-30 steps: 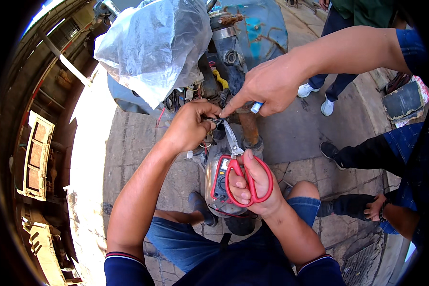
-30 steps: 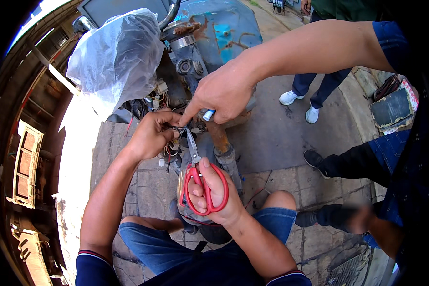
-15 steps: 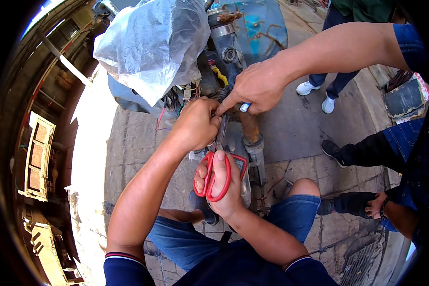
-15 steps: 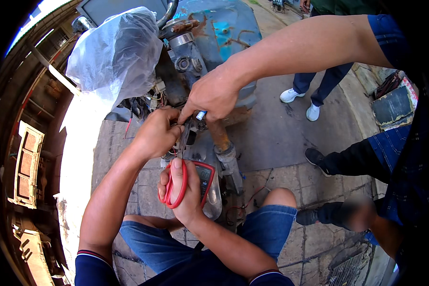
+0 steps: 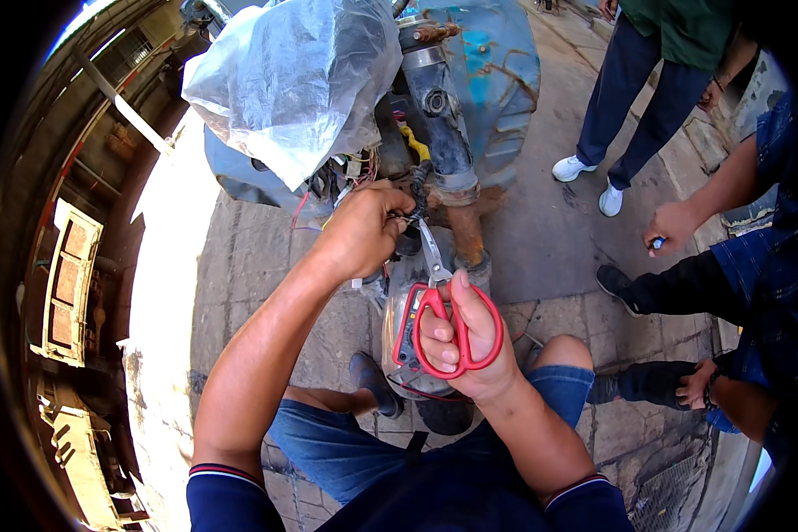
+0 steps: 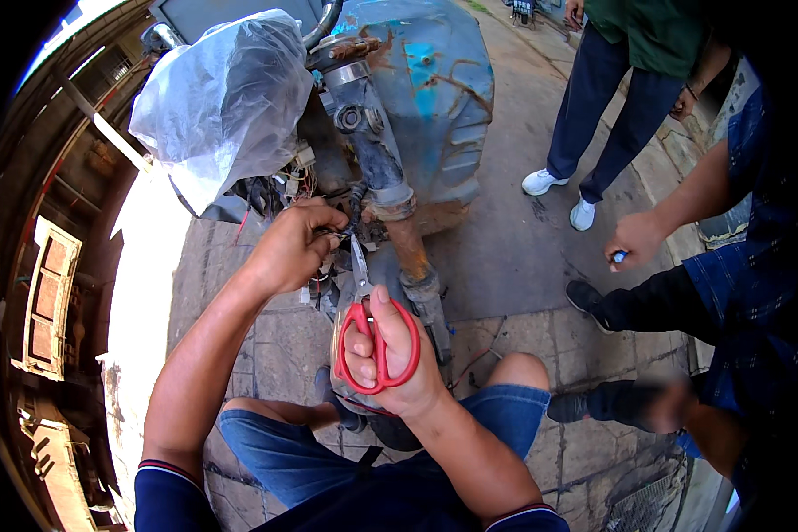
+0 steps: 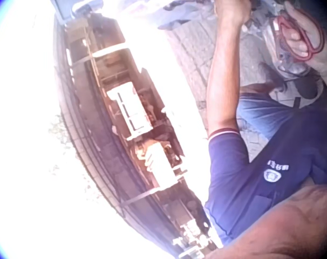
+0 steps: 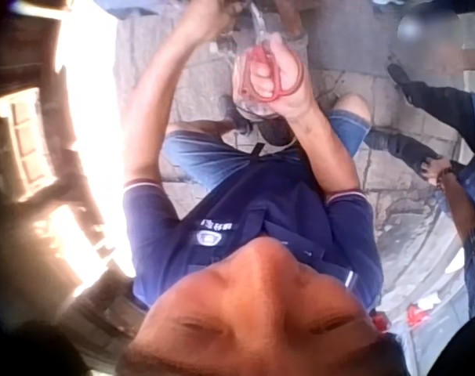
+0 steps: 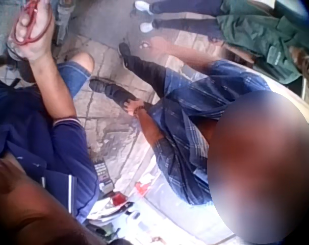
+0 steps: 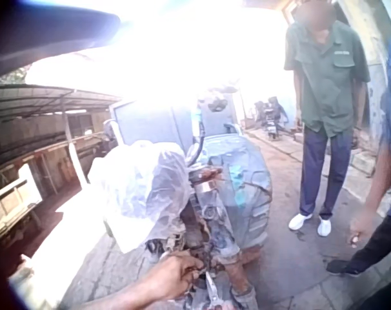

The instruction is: The person uses a multimeter to test electrical connections on a vehicle's wiring harness. They then use red-handled scissors to cut and strip wires while another person assists by holding the harness. The task involves troubleshooting and modifying the vehicle's electrical system.

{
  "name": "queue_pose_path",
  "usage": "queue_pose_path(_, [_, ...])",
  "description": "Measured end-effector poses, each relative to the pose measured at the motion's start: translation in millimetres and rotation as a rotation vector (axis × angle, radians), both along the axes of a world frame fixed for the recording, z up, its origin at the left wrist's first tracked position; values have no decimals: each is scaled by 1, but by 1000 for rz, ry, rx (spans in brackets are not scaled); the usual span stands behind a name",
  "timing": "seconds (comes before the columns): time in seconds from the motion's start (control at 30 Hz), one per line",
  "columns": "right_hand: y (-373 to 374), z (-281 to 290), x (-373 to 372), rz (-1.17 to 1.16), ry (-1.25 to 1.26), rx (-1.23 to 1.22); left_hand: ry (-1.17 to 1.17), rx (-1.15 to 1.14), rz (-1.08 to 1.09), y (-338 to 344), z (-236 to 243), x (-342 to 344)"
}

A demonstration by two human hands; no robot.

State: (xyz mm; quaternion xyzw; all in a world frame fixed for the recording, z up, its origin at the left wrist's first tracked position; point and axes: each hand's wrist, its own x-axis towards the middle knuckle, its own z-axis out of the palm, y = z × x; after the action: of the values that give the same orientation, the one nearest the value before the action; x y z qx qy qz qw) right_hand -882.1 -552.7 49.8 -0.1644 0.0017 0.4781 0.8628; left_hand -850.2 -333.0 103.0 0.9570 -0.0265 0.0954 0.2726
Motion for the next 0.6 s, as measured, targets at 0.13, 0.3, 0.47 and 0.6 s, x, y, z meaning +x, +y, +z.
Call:
queue_pose_path(0.13, [0, -2, -3, -109, -260, -231, 14, -28, -1, 1, 1, 0])
queue_pose_path(0.3, [22, -13, -22, -241, -390, -337, -6, -42, 66, -4, 0, 1])
queue_pose_path(0.47, [58, -7, -37, -345, -318, -279, -11, -18, 103, -15, 7, 1])
queue_pose_path(0.6, [47, 6, -27, -242, -172, -141, 7, -77, 76, -6, 5, 2])
